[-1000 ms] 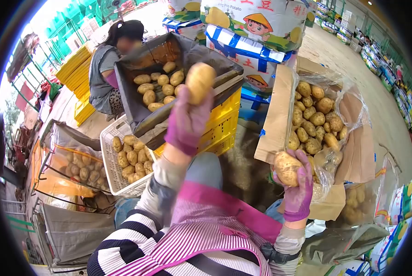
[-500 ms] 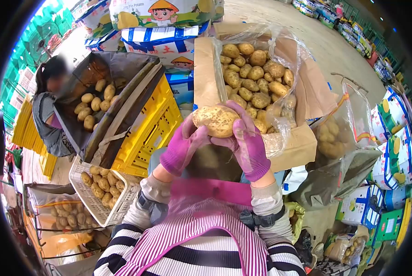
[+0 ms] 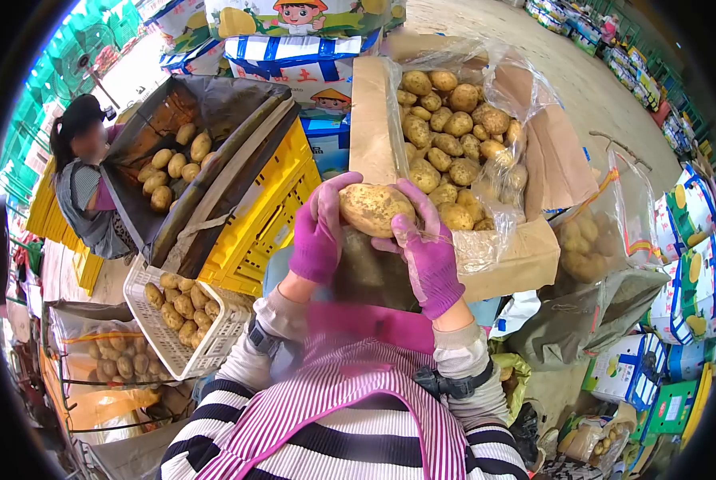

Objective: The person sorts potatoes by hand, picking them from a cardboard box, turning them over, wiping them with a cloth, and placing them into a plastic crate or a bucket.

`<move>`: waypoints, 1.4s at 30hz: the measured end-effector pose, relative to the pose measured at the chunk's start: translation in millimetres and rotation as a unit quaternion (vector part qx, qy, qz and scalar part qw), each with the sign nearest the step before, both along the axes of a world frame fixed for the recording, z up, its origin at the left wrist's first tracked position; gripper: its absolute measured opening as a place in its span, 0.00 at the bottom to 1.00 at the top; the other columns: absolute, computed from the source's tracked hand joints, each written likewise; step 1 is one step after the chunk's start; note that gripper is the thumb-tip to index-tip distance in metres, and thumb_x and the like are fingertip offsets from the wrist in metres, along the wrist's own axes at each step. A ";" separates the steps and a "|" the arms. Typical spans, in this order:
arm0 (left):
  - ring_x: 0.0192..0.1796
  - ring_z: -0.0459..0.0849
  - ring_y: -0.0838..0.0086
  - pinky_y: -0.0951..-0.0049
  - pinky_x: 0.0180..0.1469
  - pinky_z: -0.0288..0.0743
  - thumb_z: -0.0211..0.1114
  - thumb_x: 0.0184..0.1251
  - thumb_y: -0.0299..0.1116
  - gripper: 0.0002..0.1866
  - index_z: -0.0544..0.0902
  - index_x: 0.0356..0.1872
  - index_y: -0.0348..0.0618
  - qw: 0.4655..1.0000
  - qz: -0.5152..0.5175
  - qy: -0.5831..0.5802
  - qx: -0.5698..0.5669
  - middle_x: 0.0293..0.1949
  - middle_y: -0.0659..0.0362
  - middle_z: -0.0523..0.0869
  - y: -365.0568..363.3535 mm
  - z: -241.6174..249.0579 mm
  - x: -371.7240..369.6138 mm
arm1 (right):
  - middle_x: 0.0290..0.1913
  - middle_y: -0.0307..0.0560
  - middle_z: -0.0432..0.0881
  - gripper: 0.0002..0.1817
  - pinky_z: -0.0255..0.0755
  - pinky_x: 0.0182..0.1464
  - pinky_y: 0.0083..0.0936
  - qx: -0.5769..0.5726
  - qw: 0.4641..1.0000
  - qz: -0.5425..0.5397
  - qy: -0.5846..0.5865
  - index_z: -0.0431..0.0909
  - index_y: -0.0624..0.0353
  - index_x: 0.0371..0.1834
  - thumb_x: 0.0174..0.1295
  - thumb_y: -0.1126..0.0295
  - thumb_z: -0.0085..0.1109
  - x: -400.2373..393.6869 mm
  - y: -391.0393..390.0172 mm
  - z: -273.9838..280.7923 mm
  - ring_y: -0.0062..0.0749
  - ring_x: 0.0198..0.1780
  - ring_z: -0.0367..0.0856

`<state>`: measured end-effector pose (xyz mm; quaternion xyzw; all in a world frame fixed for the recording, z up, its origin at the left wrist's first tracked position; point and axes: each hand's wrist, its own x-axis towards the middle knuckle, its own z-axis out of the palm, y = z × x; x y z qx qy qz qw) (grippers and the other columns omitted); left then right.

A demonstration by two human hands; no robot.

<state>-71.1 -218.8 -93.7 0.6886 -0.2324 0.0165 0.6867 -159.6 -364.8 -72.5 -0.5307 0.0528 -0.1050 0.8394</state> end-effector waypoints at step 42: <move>0.39 0.88 0.57 0.61 0.44 0.80 0.67 0.65 0.43 0.17 0.85 0.49 0.45 0.752 0.431 -0.261 0.426 0.38 0.53 0.89 147.8 33.7 94.3 | 0.60 0.55 0.82 0.31 0.72 0.64 0.33 -0.629 0.766 -0.090 0.094 0.77 0.59 0.65 0.62 0.52 0.63 221.2 -177.6 21.0 0.42 0.61 0.80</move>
